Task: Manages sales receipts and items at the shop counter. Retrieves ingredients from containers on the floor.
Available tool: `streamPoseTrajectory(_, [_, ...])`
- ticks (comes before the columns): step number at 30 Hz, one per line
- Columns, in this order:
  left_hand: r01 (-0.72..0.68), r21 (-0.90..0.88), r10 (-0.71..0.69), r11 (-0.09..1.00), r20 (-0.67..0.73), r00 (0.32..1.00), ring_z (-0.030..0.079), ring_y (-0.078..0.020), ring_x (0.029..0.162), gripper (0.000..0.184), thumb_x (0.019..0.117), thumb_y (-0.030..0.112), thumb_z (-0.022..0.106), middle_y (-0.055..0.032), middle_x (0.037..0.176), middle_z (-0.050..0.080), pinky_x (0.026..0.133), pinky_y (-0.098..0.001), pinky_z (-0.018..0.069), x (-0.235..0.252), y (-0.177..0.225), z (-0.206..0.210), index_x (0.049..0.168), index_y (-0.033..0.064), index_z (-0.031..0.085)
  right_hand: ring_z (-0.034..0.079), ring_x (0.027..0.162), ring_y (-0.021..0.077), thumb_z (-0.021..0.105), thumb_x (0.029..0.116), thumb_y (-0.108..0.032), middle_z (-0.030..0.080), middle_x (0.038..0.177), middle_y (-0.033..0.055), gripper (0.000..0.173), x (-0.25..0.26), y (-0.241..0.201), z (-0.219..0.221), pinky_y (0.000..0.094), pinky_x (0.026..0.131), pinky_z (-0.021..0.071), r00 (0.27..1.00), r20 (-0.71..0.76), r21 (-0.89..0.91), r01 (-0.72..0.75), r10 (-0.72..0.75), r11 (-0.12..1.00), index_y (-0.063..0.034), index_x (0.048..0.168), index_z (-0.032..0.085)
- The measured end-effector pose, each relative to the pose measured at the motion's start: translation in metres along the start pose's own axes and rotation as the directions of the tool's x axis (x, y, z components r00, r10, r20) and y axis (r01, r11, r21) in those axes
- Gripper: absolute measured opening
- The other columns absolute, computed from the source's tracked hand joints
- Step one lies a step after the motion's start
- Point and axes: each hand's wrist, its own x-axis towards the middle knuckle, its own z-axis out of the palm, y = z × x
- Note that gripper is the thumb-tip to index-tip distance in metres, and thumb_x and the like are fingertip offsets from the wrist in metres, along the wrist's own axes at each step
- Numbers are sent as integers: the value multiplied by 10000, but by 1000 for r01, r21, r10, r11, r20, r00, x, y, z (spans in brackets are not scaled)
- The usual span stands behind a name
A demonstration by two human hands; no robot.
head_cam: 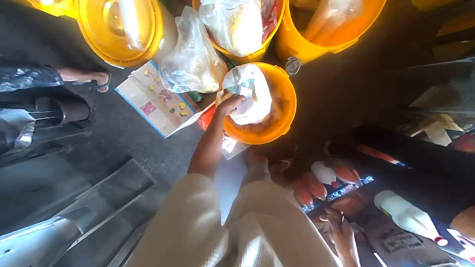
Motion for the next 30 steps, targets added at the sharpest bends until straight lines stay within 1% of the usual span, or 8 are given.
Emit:
streamPoseTrajectory(4, [-134,438,47,889,205,978,656,-338,1083,393,1091,282,439,-235,1148,675,981,-565,491,-64,23,25,1254,-15,639,600,603,69,468,1057,-187,751,914,49,328,-13,2,9,257,547,497,1000,-14,19,-13,14,1000,-19,1276,645])
streamPoseTrajectory(6, [-134,436,41,890,215,976,650,-320,1098,386,1096,273,431,-223,1169,674,989,-544,487,-67,21,24,1285,2,631,649,663,95,477,1061,-218,755,920,56,330,-14,4,12,290,602,539,1000,-14,3,-20,20,1000,-25,1249,668])
streamPoseTrajectory(11, [-41,299,61,953,-61,996,622,-338,1200,482,1075,366,501,-235,1303,629,1040,-560,478,-52,38,-18,1404,16,545,632,666,76,477,1052,-190,752,940,58,332,-15,0,12,269,600,519,999,-49,13,-11,12,1000,-12,1273,647])
streamPoseTrajectory(15, [34,324,4,946,-116,993,698,-305,1018,450,1000,282,641,-215,1190,673,906,-509,574,-12,37,-57,1346,6,561,664,716,105,492,1058,-190,746,941,76,324,-23,15,16,305,667,560,997,-69,47,-43,46,998,-1,1274,643])
streamPoseTrajectory(19, [141,722,118,677,-297,948,637,-467,1117,299,966,266,637,-257,1173,676,873,-716,482,16,43,-59,1168,53,696,713,779,156,490,1062,-173,754,969,97,318,-30,37,23,362,731,603,996,-72,38,-59,61,998,4,1267,656])
streamPoseTrajectory(22, [185,753,239,632,-417,877,624,-425,1195,335,1042,268,484,-201,1279,649,903,-674,511,17,54,-41,1282,111,660,746,844,219,481,1067,-168,745,1039,151,331,-39,43,25,406,753,633,990,-76,80,-114,120,990,25,1296,623])
streamPoseTrajectory(27, [-42,643,50,765,5,999,644,-424,1095,384,1024,297,580,-277,1158,666,958,-654,472,30,28,-28,1211,-31,648,738,875,197,508,1055,-184,748,1030,138,322,-46,68,35,394,804,618,989,-89,51,-114,118,992,31,1251,648])
streamPoseTrajectory(30, [12,689,22,724,-41,999,607,-463,1170,440,1021,354,588,-295,1201,652,1018,-697,411,42,12,-22,1194,-44,658,738,854,175,518,1044,-196,757,992,122,324,-44,79,43,386,795,618,991,-94,64,-88,94,994,34,1223,659])
